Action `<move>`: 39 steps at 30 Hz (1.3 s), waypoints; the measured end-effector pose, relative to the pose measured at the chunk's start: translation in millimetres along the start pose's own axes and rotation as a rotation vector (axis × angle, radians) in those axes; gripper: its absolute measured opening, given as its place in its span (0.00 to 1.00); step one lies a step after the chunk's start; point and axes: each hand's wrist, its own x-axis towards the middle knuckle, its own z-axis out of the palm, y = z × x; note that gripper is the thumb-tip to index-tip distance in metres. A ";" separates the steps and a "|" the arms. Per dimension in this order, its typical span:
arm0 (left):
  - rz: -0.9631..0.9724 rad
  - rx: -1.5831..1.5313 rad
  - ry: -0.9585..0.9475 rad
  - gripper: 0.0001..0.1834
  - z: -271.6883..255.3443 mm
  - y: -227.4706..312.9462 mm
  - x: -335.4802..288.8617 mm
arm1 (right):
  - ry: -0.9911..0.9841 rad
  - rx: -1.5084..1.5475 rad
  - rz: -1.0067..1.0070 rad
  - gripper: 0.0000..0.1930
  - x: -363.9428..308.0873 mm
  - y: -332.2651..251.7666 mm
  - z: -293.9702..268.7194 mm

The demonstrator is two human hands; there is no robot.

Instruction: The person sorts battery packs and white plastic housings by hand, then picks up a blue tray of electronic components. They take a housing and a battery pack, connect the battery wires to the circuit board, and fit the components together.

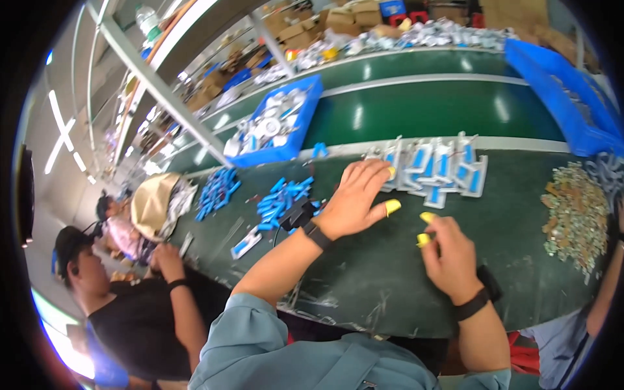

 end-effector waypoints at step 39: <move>-0.515 0.070 0.203 0.24 8.6 -34.4 -35.3 | -0.282 -0.108 -0.207 0.14 -12.7 0.5 19.5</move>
